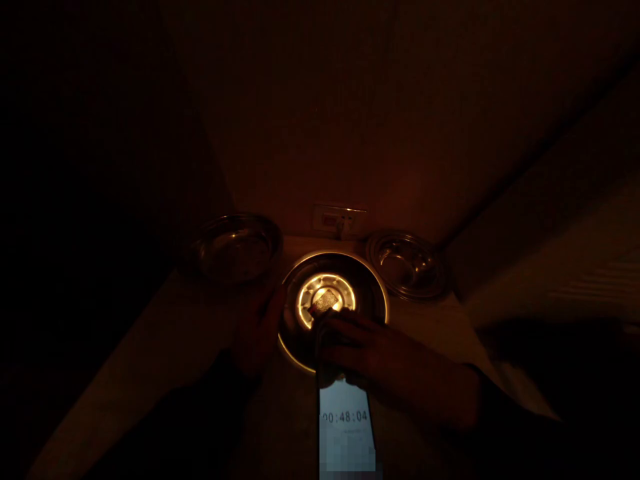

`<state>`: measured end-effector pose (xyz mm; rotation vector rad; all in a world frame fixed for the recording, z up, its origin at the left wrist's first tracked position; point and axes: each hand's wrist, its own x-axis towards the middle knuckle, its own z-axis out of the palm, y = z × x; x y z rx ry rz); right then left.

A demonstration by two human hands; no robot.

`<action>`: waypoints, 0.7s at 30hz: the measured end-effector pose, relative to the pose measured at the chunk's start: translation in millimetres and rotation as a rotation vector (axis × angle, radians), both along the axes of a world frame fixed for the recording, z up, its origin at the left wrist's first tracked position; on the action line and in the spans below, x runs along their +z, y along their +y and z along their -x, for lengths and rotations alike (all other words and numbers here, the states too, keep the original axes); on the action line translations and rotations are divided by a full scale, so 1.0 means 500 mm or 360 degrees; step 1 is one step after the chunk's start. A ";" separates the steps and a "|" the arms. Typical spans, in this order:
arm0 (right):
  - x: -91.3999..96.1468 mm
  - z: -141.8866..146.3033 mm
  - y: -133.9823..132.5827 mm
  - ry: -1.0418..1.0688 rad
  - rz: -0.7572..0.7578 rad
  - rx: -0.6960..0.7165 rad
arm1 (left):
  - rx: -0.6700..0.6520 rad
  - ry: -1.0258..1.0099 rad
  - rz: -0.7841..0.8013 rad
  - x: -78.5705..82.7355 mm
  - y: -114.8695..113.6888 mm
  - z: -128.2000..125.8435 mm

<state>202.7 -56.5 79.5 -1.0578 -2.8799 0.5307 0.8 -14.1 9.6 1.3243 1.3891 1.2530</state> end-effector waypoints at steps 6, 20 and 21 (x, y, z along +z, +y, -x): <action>-0.017 -0.030 -0.007 0.0301 0.0017 -0.0251 | -0.0075 -0.0247 0.0168 0.008 -0.002 0.000; -0.127 -0.035 0.035 0.0365 -0.0825 -0.0359 | -0.0030 -0.0182 0.0019 0.013 0.020 -0.022; -0.130 -0.039 0.035 0.0328 -0.0827 -0.0349 | -0.0036 -0.0141 0.0027 0.015 0.022 -0.029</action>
